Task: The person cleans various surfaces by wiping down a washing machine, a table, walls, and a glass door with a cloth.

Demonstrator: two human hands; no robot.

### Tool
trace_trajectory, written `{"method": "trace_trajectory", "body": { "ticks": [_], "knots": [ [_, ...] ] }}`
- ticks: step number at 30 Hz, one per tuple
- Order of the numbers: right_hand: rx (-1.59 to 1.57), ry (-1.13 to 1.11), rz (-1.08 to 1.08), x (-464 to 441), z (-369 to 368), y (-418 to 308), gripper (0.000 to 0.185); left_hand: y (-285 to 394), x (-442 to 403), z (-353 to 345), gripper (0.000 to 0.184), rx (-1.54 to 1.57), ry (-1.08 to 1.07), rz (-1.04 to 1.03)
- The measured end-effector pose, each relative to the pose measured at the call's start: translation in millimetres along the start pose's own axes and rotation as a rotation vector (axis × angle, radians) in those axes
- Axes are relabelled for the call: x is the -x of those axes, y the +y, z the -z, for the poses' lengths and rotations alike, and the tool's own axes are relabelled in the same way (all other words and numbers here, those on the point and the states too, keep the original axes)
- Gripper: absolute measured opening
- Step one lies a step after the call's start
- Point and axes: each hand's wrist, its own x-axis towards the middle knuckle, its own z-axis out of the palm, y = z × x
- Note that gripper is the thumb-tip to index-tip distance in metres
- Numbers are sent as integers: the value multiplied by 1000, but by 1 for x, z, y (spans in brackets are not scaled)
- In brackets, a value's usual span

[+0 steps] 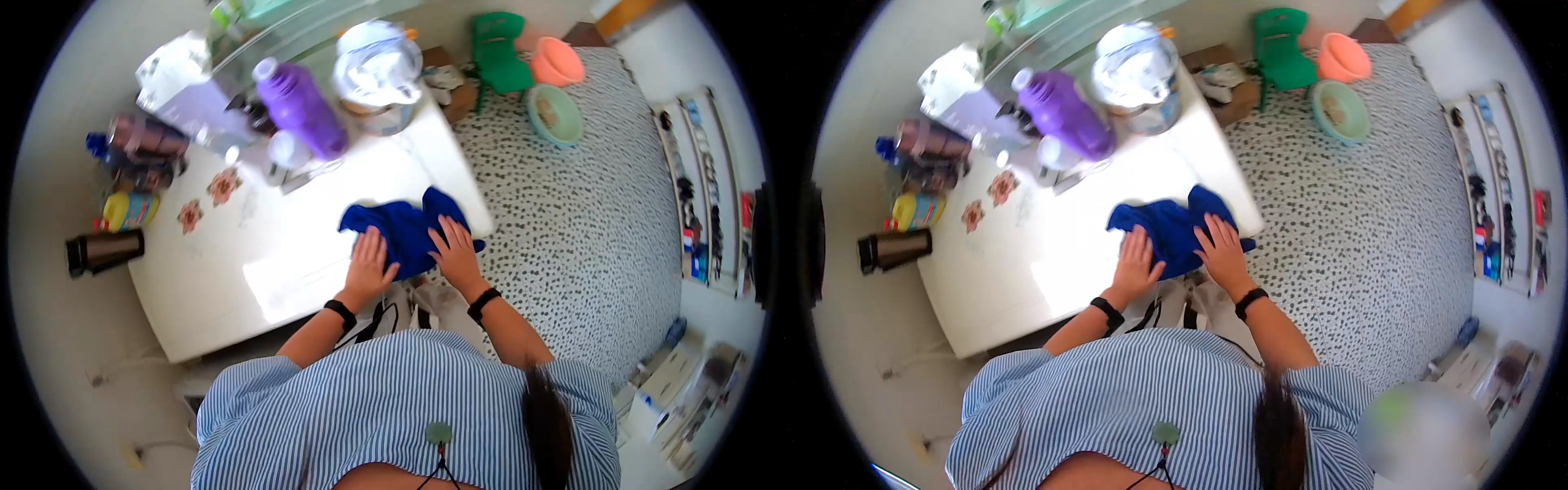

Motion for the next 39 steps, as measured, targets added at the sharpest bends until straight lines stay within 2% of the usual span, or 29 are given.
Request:
{"method": "trace_trajectory", "body": {
  "ticks": [1, 4, 5, 7, 8, 10, 13, 16, 17, 18, 19, 20, 21, 22, 23, 24, 26, 29, 30, 32, 34, 38, 39],
  "knots": [
    [38, 23, 11, 19, 0, 18, 43, 20, -19, 3, 61, 4, -11, -94],
    [136, -59, -251, 73, 19, 49, 35, 54, -69, -9, 54, 81, -98, -386],
    [-39, -21, -474, 89, 31, 55, 34, 68, -85, -13, 45, 112, -101, -414],
    [-420, 73, -868, 113, 57, 66, 32, 91, -115, -24, 41, 92, -119, -478],
    [-430, 131, -882, 119, 78, 70, 33, 104, -133, -27, 39, 77, -122, -502],
    [-459, 239, -903, 130, 137, 62, 36, 142, -163, -23, 32, 289, -91, -413],
    [-580, 384, -747, 152, 225, 60, 35, 218, -201, -6, 22, 421, -118, -375],
    [-940, 699, -805, 196, 240, 126, 30, 288, -237, -16, 18, 401, -267, -439],
    [-554, 531, -850, 222, 231, 160, 26, 311, -250, -20, 19, 383, -323, -459],
    [-164, 373, -847, 243, 221, 195, 21, 327, -262, -31, 25, 317, -499, -402],
    [-84, 380, -755, 257, 224, 217, 18, 328, -272, -64, 28, 296, -378, -592],
    [-6, 392, -657, 262, 231, 237, 15, 348, -277, -59, 29, 138, -493, -554],
    [92, 412, -635, 262, 245, 246, 15, 347, -283, -87, 30, 224, -477, -598],
    [190, 428, -618, 260, 265, 253, 14, 370, -291, -56, 32, 152, -649, -518],
    [184, 447, -664, 258, 276, 267, 13, 374, -296, -54, 42, 217, -642, -456],
    [172, 464, -719, 248, 286, 280, 12, 377, -303, -52, 44, 244, -658, -430],
    [253, 419, -688, 221, 304, 306, 12, 381, -317, -49, 48, 298, -701, -389],
    [259, 449, -623, 165, 309, 355, 11, 372, -362, -63, 48, 123, -910, -447],
    [241, 484, -595, 141, 310, 373, 11, 365, -375, -44, 43, 269, -763, -582],
    [116, 416, -658, 90, 327, 398, 14, 344, -403, -47, 54, 550, -581, -582],
    [53, 371, -725, 41, 352, 405, 16, 323, -442, -25, 52, 613, -540, -431],
    [225, 392, -563, -41, 359, 488, 19, 325, -526, 25, 49, 816, -420, -186],
    [126, 327, -659, -67, 382, 481, 21, 331, -536, 57, 33, 658, -368, -133]
  ]
}}
